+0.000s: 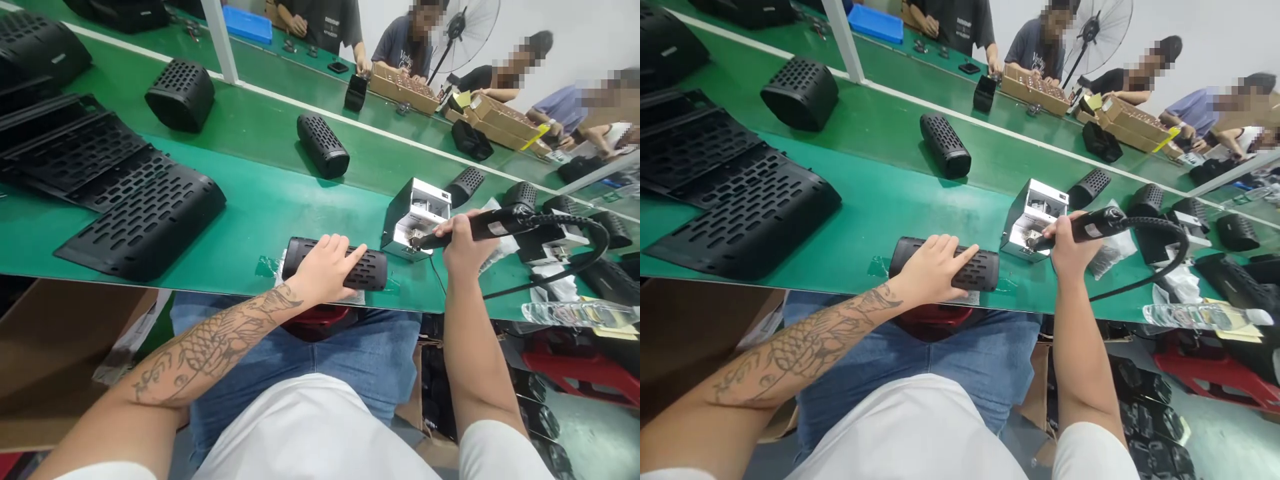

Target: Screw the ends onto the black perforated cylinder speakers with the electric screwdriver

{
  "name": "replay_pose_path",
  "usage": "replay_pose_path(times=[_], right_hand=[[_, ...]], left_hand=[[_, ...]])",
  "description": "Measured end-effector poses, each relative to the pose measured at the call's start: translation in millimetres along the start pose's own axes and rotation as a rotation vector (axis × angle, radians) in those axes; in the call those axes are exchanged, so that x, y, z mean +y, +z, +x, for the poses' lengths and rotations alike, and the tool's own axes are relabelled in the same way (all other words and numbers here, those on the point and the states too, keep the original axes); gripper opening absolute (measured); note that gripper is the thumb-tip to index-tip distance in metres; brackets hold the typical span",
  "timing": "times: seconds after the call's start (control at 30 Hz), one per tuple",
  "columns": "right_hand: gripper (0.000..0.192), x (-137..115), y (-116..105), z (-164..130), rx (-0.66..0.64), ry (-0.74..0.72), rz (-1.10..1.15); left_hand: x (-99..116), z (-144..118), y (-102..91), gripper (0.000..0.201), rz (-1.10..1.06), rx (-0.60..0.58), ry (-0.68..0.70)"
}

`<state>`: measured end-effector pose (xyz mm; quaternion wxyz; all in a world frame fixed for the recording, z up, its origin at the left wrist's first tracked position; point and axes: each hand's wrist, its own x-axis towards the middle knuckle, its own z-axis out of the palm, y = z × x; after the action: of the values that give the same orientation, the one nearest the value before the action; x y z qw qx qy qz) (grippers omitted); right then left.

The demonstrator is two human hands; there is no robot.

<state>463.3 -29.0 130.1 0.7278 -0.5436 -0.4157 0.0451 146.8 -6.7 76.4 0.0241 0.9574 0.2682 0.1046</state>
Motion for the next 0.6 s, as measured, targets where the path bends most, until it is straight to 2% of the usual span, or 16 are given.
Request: replay_pose_path(times=[0.07, 0.17, 0.27, 0.37, 0.47, 0.6], right_hand=[[0.047, -8, -3, -3, -0.037, 0.027, 0.004], [0.046, -35, -13, -17, -0.121, 0.066, 0.105], [0.042, -66, -20, -41, -0.285, 0.071, 0.278], [0.035, -86, -13, -66, -0.451, 0.075, 0.402], [0.035, -91, 2, -82, -0.505, 0.063, 0.423], [0.040, -85, 17, -88, -0.516, 0.053, 0.383]], left_hand=[[0, -3, -0.5, 0.105, -0.011, -0.012, -0.061], [-3, -2, -5.0, 0.107, -0.043, -0.054, -0.086], [-3, 1, -10.2, 0.107, -0.050, -0.109, -0.089], [-1, 2, -13.3, 0.107, -0.036, -0.149, -0.099], [0, 1, -13.7, 0.108, -0.035, -0.139, -0.103], [-1, -1, -12.5, 0.105, -0.047, -0.115, -0.093]])
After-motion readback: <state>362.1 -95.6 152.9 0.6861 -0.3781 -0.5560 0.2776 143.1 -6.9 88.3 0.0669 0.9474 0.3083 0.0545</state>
